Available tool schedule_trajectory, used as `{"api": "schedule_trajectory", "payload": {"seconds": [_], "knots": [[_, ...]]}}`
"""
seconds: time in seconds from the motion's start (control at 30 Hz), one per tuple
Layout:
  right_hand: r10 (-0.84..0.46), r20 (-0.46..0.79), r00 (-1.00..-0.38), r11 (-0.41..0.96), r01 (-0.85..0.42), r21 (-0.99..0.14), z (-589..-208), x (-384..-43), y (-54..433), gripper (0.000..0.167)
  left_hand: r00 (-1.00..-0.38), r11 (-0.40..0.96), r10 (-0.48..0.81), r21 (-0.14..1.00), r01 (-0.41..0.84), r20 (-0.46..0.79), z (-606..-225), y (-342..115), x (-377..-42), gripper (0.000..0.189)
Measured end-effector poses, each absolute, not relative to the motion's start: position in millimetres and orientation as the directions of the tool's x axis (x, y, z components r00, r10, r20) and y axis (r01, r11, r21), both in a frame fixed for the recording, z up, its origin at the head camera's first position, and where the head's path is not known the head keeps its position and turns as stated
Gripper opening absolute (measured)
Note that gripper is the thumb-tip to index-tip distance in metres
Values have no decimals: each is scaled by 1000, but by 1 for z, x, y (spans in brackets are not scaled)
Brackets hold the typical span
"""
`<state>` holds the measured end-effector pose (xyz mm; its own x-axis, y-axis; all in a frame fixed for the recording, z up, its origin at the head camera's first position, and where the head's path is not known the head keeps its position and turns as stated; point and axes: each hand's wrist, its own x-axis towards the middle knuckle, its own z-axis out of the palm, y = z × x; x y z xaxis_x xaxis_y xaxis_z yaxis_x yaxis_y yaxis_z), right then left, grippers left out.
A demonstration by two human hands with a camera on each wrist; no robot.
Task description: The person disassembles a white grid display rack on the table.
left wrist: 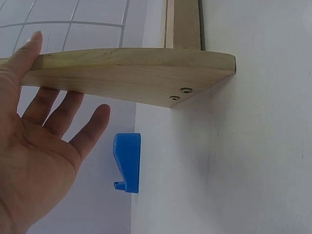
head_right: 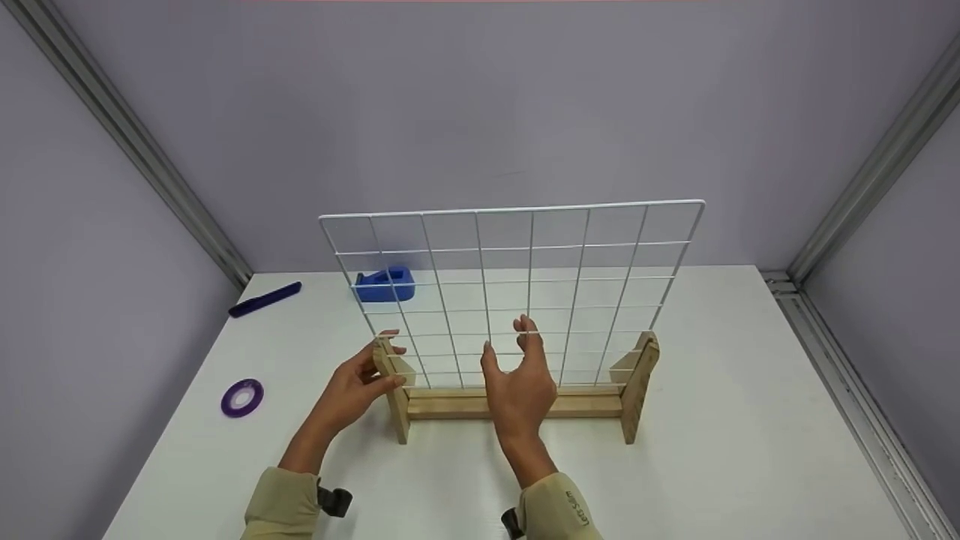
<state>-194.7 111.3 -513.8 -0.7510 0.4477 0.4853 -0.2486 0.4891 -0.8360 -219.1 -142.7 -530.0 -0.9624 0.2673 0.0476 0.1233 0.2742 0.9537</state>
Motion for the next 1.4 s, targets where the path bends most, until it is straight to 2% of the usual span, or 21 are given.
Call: {"api": "schedule_trajectory", "payload": {"seconds": [0.57, 1.4], "knots": [[461, 472, -752, 435, -272, -858, -498, -196, 112, 61, -958, 255, 273, 953, 163, 90, -531, -140, -220, 70], [476, 472, -742, 400, -295, -868, -471, -197, 109, 65, -958, 266, 272, 950, 163, 88, -532, -142, -218, 69]]}}
